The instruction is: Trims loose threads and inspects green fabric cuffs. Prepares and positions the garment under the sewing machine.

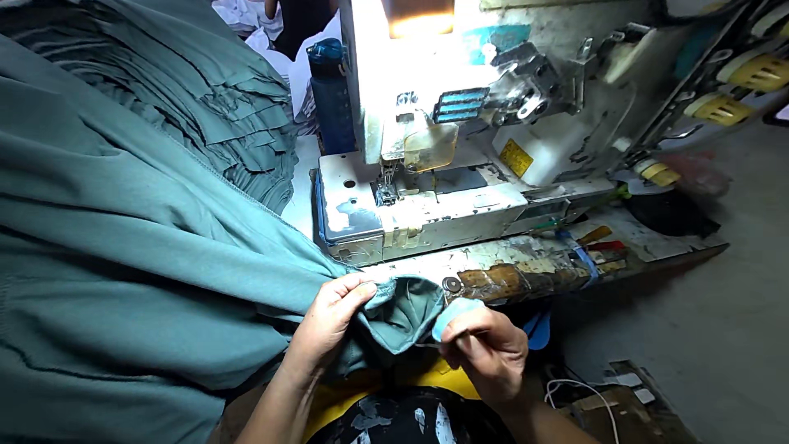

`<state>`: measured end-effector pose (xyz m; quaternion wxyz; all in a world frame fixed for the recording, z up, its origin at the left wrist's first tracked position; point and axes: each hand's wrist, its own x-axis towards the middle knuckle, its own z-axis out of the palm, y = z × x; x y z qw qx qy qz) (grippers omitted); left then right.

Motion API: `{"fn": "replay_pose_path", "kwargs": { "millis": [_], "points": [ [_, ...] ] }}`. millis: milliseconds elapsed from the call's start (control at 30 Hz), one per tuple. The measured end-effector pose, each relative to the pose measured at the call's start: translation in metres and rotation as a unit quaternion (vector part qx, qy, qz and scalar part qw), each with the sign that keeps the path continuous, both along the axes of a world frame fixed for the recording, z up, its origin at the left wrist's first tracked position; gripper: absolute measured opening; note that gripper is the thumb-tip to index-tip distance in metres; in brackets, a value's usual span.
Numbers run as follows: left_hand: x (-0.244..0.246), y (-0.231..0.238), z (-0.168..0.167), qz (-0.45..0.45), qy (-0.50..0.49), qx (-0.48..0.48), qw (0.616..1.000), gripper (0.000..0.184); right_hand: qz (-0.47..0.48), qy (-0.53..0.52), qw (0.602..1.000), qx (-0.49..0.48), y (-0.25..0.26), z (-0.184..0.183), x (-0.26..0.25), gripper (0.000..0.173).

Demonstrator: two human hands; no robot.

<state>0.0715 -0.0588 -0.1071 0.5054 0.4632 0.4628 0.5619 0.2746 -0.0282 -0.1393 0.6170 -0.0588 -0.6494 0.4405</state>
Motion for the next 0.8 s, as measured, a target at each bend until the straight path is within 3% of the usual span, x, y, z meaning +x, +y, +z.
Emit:
{"fn": "replay_pose_path", "kwargs": {
  "millis": [33, 167, 300, 367, 467, 533, 633, 800],
  "points": [
    [0.001, 0.000, 0.001, 0.003, -0.003, -0.003, 1.000, 0.022, -0.051, -0.040, 0.998, 0.017, 0.003, 0.001, -0.002, 0.013],
    [0.006, 0.001, 0.002, 0.006, 0.013, 0.004, 1.000, 0.022, -0.197, -0.182, 0.963, 0.021, 0.012, -0.001, -0.014, 0.028],
    [0.008, 0.000, 0.001, 0.014, 0.078, 0.037, 0.996, 0.018, -0.268, -0.203, 0.940, 0.051, 0.016, -0.002, -0.026, 0.013],
    [0.007, -0.001, -0.002, 0.029, 0.146, 0.067, 0.987, 0.016, -0.207, -0.184, 0.961, 0.006, 0.013, 0.001, -0.026, 0.011],
    [0.007, 0.001, -0.012, 0.018, 0.211, 0.117, 0.970, 0.019, -0.036, -0.107, 0.988, -0.101, 0.002, 0.007, -0.014, 0.010],
    [0.008, 0.002, -0.013, 0.026, 0.219, 0.106, 0.969, 0.018, 0.030, -0.057, 0.996, -0.068, -0.004, 0.005, -0.008, 0.010],
    [0.005, 0.006, -0.013, 0.027, 0.219, 0.067, 0.973, 0.013, 0.005, -0.058, 0.997, 0.052, -0.001, 0.002, -0.008, 0.013],
    [0.009, 0.005, -0.004, 0.005, 0.230, 0.056, 0.972, 0.014, -0.035, -0.066, 0.989, 0.131, -0.004, 0.013, 0.007, 0.012]
  ]
}}
